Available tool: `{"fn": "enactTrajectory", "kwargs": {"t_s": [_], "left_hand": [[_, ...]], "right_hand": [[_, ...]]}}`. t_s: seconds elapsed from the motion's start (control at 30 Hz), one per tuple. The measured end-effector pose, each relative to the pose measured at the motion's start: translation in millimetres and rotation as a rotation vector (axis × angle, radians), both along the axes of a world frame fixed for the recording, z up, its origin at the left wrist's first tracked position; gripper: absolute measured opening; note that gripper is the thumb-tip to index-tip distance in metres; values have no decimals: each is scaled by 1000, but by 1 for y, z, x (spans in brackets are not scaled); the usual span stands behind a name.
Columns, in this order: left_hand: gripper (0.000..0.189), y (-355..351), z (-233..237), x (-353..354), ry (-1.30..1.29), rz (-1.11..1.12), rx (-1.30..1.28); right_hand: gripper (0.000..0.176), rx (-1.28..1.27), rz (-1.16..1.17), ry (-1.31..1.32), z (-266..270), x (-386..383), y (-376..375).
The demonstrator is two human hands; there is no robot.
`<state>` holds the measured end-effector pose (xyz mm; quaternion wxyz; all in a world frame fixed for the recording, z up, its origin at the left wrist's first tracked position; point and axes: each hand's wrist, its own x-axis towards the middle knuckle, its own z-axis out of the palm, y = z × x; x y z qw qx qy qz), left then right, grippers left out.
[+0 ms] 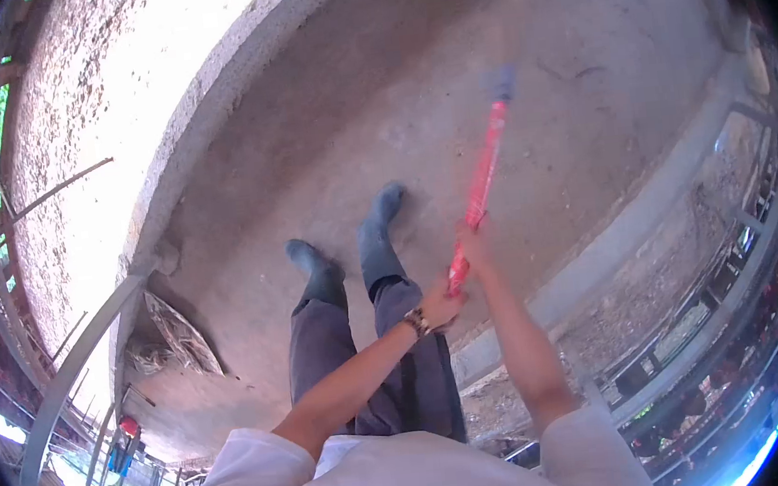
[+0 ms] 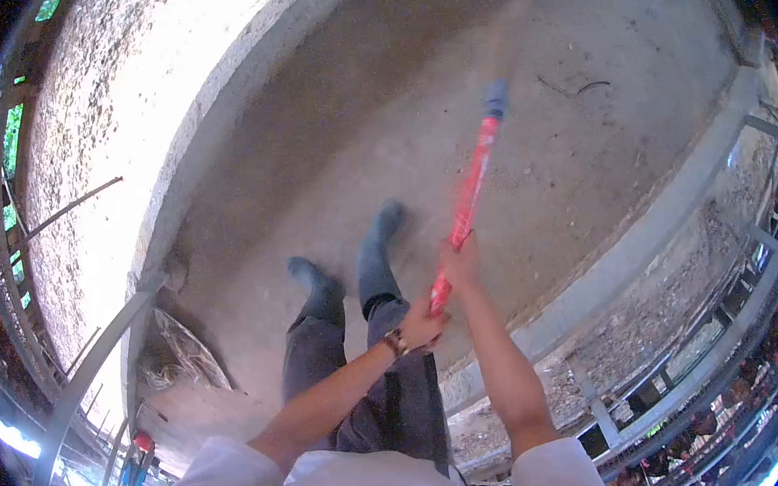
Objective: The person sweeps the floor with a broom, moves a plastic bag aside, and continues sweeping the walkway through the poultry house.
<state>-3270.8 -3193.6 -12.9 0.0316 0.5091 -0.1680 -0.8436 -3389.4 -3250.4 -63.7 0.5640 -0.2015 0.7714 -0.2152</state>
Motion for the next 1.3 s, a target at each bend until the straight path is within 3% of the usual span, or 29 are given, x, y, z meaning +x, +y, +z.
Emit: {"fn": "enactTrajectory", "kwargs": {"t_s": [0.07,0.1,0.13,0.17,0.23,0.27,0.33,0.37,0.4,0.43,0.47,0.5,0.57,0.63,0.73,0.77,0.8,0.83,0.87,0.93,0.97,1.0,1.07,1.1,1.13,1.17,1.2,1.23,1.3], "left_hand": [[37,16,9,13,-141,-78,-456],[38,29,28,11,-222,-6,-570],[40,44,57,5,-304,67,-687],[40,58,89,-6,-287,203,-281],[39,49,143,-30,-266,577,136],[36,63,127,-44,-365,638,-138],[33,56,116,-47,-403,709,-158],[34,43,108,-43,-339,720,89],[28,22,93,-40,-295,698,55],[22,0,77,-38,-252,677,20],[11,-15,48,-41,-226,629,-272],[15,-38,19,-38,-101,556,-359],[33,-94,-30,-32,-48,35,-440],[32,-165,-42,-16,150,-273,-214],[29,-204,-5,8,56,-102,-258],[31,-200,24,6,29,-61,-180],[33,-181,62,-1,5,-21,-105],[38,-158,93,-13,-32,92,-15],[40,-118,105,-20,133,252,125],[32,-87,150,-45,34,621,29],[27,-90,154,-47,42,724,25],[23,-94,159,-49,53,826,18],[15,-116,136,-39,327,746,213],[13,-119,91,-52,267,726,43],[11,-147,58,-64,210,706,-129],[18,-174,22,-61,233,476,73],[21,-218,-2,-57,265,299,119],[22,-259,-25,-53,238,169,91],[23,-295,-39,-32,168,-16,-75]], "right_hand": [[26,-45,-52,-57,35,10,-6],[28,-28,-70,-138,57,15,0],[30,64,116,-154,67,18,11],[32,148,299,-165,76,22,19],[32,373,407,-408,96,41,23],[31,390,531,-487,91,49,20],[29,440,788,-657,69,61,27],[28,428,862,-643,51,63,27],[27,404,937,-622,21,63,19],[26,465,862,-564,-19,53,9],[24,403,695,-428,-70,41,3],[20,323,527,-313,-67,17,-32],[19,47,273,77,-46,-11,-98],[21,-73,30,6,-44,-26,-143],[24,-136,-138,-37,-30,-27,-175],[24,-43,-2,35,-8,-26,-174],[24,48,130,111,52,-17,-175],[25,228,459,182,121,-5,-188],[28,207,517,106,124,1,-165],[34,191,569,-240,87,11,-102],[37,260,652,-370,82,16,-90],[44,497,738,-558,101,26,-102],[38,464,822,-303,70,16,-140],[35,449,861,-174,47,3,-147],[37,341,677,-26,1,-20,-160],[39,213,504,113,-44,-43,-173],[38,32,274,206,-38,-46,-210],[32,65,218,307,-27,-44,-252],[30,-176,141,362,-59,-50,-282]]}}
